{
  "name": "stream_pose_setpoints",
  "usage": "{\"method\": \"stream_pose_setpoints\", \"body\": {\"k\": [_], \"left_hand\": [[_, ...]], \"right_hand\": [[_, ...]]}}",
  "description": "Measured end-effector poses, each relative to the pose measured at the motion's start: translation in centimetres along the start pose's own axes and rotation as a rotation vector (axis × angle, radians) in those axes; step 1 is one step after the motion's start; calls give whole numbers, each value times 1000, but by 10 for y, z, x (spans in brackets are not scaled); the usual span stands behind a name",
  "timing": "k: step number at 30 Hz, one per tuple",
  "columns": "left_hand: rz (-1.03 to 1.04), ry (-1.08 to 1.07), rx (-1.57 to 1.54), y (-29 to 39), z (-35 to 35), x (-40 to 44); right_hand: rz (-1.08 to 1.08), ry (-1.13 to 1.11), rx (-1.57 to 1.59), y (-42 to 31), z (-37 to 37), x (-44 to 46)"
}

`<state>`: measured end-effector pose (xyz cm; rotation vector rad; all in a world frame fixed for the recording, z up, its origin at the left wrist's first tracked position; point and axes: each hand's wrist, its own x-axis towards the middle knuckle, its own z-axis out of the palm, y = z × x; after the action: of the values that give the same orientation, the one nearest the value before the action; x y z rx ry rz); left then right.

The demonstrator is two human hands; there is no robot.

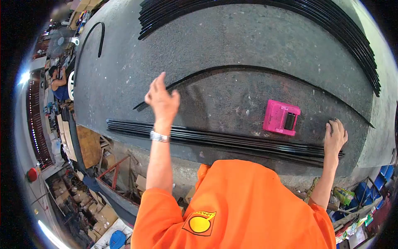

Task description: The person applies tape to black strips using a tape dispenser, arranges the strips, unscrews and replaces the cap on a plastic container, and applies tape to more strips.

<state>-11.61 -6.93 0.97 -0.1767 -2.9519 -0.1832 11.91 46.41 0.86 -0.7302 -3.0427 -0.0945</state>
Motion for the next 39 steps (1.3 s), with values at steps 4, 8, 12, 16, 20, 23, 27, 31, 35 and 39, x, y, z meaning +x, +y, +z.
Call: {"method": "stream_pose_setpoints", "body": {"k": [4, 8, 12, 16, 20, 23, 27, 31, 35, 39], "left_hand": [[-67, -99, 67, -78, -11, -11], [-36, -176, 64, -126, -9, -11], [-5, -233, -32, -153, -1, -9], [83, -292, -136, -164, -8, -6], [94, -284, -234, -170, -11, -9], [56, -264, -270, -173, -11, -13], [39, -277, -262, -175, -9, -10], [21, -298, -243, -172, -10, -4], [11, -347, -230, -174, -11, 1], [24, -355, -204, -177, -11, -1]], "right_hand": [[-76, 140, 85, -23, -36, -5], [-221, 226, 180, -76, -63, -23], [-331, 169, 343, -163, -73, -51], [-371, 79, 484, -250, -58, -74], [-344, -51, 452, -318, -29, -74], [-350, -96, 294, -353, -21, -70], [-262, -173, 232, -370, -26, -67], [-254, -213, 197, -374, -28, -61], [-238, -262, 225, -377, -28, -56], [-240, -233, 186, -378, -29, -59]]}}
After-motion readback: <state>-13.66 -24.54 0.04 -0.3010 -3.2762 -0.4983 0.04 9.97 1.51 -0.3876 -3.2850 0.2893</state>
